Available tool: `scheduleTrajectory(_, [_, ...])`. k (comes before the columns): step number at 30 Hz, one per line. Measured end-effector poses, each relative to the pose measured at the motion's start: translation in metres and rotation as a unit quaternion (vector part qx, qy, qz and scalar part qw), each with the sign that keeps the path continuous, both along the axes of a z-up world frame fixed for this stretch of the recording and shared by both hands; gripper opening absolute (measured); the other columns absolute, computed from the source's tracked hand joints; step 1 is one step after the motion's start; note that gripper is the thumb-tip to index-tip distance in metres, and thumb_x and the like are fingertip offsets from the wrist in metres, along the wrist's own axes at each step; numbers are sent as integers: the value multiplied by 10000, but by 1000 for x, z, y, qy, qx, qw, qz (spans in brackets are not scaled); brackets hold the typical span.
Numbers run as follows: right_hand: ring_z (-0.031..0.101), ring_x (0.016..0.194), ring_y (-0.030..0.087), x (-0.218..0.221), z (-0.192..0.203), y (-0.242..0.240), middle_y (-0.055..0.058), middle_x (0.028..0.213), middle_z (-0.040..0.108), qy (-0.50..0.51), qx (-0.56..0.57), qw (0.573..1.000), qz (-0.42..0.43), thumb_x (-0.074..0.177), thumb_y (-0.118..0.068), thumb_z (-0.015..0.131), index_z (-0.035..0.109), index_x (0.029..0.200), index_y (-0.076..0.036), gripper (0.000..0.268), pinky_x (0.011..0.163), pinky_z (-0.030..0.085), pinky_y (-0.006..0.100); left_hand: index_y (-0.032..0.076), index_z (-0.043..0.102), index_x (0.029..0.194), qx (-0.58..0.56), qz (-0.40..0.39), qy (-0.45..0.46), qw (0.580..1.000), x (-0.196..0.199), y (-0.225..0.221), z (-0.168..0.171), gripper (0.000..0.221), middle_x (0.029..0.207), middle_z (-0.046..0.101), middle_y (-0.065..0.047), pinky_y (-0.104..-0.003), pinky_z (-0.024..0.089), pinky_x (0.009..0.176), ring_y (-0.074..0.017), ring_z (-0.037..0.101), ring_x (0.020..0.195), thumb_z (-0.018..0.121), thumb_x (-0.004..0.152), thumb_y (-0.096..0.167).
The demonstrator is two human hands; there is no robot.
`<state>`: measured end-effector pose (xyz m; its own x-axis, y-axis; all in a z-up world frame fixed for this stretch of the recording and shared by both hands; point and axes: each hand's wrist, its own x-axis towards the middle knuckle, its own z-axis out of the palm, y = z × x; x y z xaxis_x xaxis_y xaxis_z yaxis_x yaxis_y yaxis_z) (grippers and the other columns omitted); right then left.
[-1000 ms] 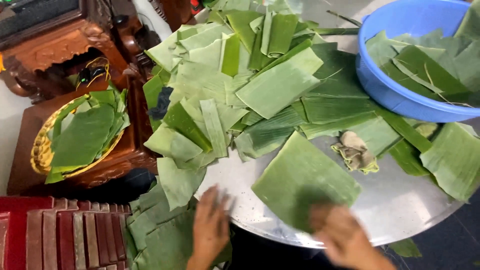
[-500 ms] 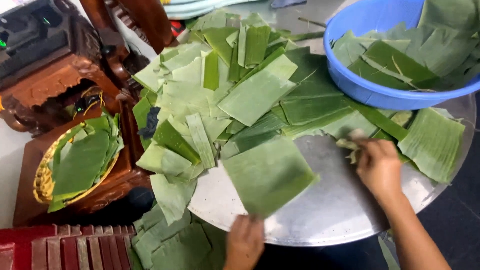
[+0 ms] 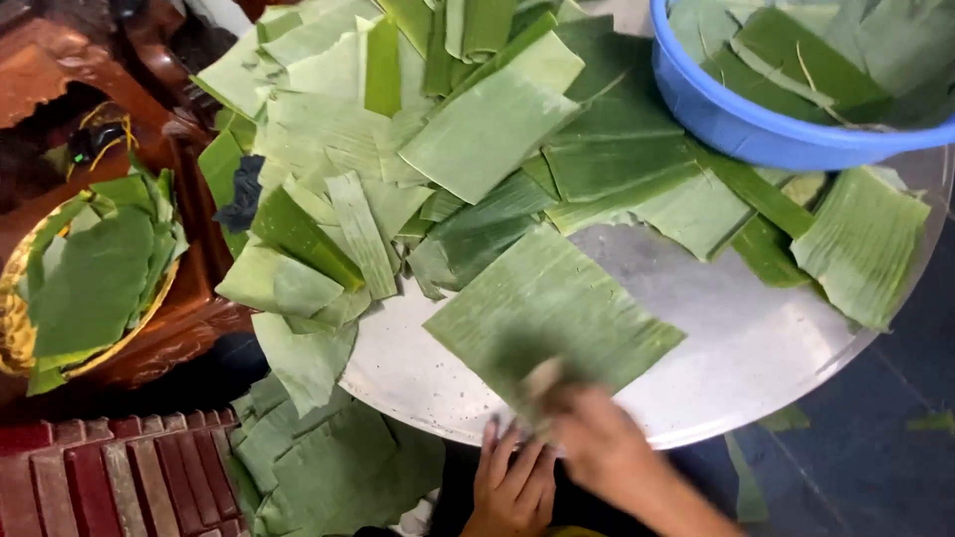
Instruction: Cleaning banana leaves by wiping each one with a cloth and stacking them in a basin or on the table.
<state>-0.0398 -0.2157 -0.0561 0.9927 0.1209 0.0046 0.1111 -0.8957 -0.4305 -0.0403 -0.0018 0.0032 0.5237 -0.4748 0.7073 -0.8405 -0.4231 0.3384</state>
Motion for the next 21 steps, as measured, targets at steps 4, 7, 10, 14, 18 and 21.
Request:
scheduleTrajectory(4, [567,821,295,27,80,36,113,1013,643,-244,167,949,109,997,-58,560,676,937,1,143,744,488,395,58,707,986,-3,41,-24,999,4,7,-15,206,1081,744,-96,-582,445,1076,-407,704,1090,508,978,108])
scheduleTrajectory(7, [556,869,298,34,38,-27,98,990,648,-260,135,956,28,919,16,552,647,824,-50,149,792,441,414,33,733,1189,-8,19,2,1000,5,6,-14,332,1234,760,-112,-588,476,1071,-427,688,1203,490,970,94])
scheduleTrajectory(10, [558,903,347,43,55,-75,153,1005,626,-272,30,957,-94,898,96,571,632,794,-30,175,766,466,443,9,744,1137,-16,8,-4,1000,9,7,-8,318,1180,764,-136,-600,511,1033,-429,704,1154,489,960,83])
scheduleTrajectory(14, [702,854,174,60,61,-47,4,1032,700,285,-369,877,-116,1011,-277,361,500,1326,-118,379,715,586,314,-42,742,1051,-36,-21,-36,998,13,5,2,333,1091,768,-197,-578,571,976,-448,746,1050,438,972,69])
scheduleTrajectory(18, [576,859,319,16,122,46,139,1046,622,-226,128,954,152,994,-6,431,645,969,2,216,718,513,386,-24,682,859,-21,-31,-55,998,11,6,-8,228,876,674,-173,-534,603,945,-303,661,762,495,942,77])
scheduleTrajectory(21, [330,414,117,34,124,10,45,665,499,317,564,641,-413,937,-85,560,545,1504,-153,572,288,222,262,-53,739,1068,-14,-31,-40,999,15,4,5,379,1064,738,-201,-531,618,946,-395,753,987,389,1010,81])
